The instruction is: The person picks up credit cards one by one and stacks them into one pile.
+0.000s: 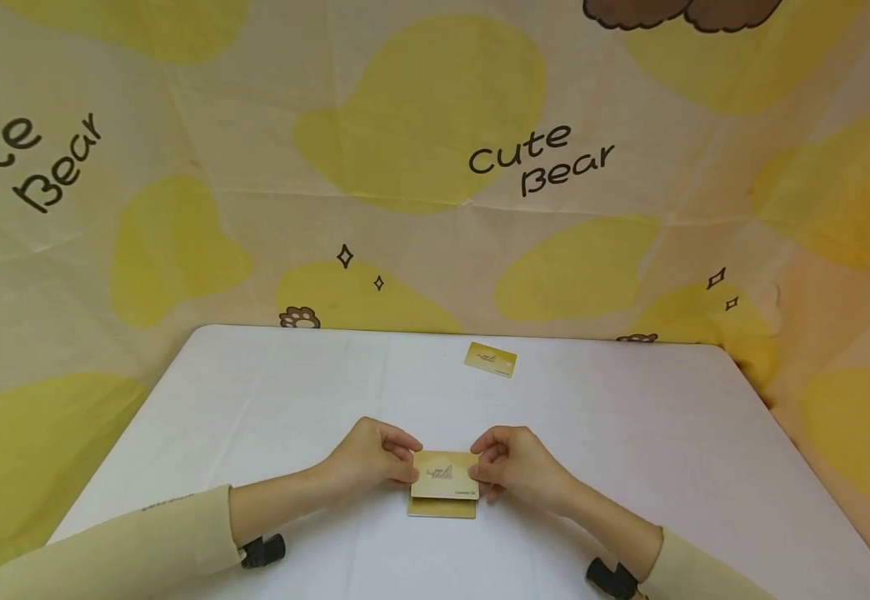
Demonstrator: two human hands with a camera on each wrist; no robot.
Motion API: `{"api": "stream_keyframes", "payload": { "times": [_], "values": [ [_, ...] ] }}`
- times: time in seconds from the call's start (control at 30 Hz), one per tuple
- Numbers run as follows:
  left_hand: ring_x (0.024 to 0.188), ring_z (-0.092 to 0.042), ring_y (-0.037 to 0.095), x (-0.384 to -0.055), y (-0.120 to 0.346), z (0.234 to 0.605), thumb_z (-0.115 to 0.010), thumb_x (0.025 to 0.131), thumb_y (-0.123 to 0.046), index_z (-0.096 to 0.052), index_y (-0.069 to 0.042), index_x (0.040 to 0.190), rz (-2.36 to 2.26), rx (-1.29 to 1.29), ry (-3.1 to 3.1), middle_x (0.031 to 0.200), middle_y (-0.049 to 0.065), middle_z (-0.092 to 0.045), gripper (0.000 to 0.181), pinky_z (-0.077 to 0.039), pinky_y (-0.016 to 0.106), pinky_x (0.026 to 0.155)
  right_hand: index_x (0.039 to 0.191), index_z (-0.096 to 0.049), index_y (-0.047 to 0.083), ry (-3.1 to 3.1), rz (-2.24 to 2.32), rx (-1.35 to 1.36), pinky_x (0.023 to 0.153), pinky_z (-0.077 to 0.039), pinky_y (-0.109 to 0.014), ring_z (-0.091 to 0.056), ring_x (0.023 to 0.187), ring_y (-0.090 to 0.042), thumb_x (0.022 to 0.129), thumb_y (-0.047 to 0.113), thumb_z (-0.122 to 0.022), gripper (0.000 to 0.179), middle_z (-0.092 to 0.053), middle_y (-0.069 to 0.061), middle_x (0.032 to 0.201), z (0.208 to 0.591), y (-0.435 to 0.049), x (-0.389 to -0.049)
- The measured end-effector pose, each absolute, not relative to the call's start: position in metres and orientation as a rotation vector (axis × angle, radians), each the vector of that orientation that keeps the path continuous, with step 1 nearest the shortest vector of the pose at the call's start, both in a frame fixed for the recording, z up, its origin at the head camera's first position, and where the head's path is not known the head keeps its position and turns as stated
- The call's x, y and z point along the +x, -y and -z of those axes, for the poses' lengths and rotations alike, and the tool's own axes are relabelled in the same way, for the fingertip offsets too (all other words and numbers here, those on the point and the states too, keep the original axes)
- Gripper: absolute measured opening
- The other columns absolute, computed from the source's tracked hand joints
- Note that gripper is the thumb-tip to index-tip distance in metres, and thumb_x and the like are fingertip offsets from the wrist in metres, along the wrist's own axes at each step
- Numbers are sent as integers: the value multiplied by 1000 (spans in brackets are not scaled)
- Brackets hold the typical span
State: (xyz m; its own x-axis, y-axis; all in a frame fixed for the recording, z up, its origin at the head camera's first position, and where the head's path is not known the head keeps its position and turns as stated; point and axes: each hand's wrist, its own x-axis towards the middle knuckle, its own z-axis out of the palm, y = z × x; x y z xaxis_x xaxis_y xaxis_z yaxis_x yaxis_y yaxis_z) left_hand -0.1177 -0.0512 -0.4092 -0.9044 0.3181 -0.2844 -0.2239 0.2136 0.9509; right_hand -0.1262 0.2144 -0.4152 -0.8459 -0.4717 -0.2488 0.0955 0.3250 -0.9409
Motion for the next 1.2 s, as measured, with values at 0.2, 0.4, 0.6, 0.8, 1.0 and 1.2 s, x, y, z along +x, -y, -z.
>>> {"api": "stream_keyframes", "payload": {
  "times": [0.2, 0.4, 0.6, 0.8, 1.0, 1.2],
  "values": [
    [65, -64, 11, -113, 51, 410, -79, 74, 16, -75, 9, 105, -1710, 115, -2103, 75, 4, -64, 32, -61, 28, 67, 107, -63, -8, -2113, 1516, -349, 63, -61, -33, -69, 70, -22, 92, 3, -77, 23, -67, -9, 83, 418, -213, -124],
    [66, -60, 11, -111, 50, 411, -78, 73, 18, -74, 8, 103, -1700, 125, -2099, 75, 4, -62, 32, -57, 23, 64, 106, -64, -7, -2130, 1483, -355, 62, -59, -28, -67, 68, -21, 92, 3, -77, 22, -65, -10, 82, 419, -211, -123],
    [68, -57, 11, -111, 49, 413, -78, 72, 18, -75, 6, 100, -1662, 168, -2153, 74, 3, -61, 31, -50, 20, 60, 105, -64, -6, -2146, 1459, -366, 59, -58, -26, -66, 68, -20, 91, 2, -78, 21, -64, -8, 81, 420, -209, -121],
    [71, -56, 13, -110, 48, 413, -77, 71, 18, -75, 6, 99, -1614, 188, -2198, 76, 4, -61, 30, -49, 19, 60, 102, -65, -3, -2189, 1389, -387, 57, -56, -25, -63, 66, -18, 91, 3, -79, 19, -63, -8, 81, 423, -209, -122],
    [75, -57, 14, -108, 50, 416, -75, 72, 18, -76, 7, 98, -1564, 237, -2254, 80, 6, -62, 29, -49, 20, 62, 102, -66, -2, -2228, 1329, -441, 55, -53, -22, -61, 65, -15, 92, 5, -78, 17, -62, -6, 80, 424, -208, -123],
    [79, -57, 15, -107, 49, 417, -73, 70, 19, -76, 6, 97, -1545, 237, -2308, 83, 7, -64, 30, -50, 22, 66, 102, -67, 0, -2258, 1269, -479, 53, -50, -21, -59, 64, -16, 92, 6, -78, 16, -63, -5, 80, 423, -208, -122]
  ]
}}
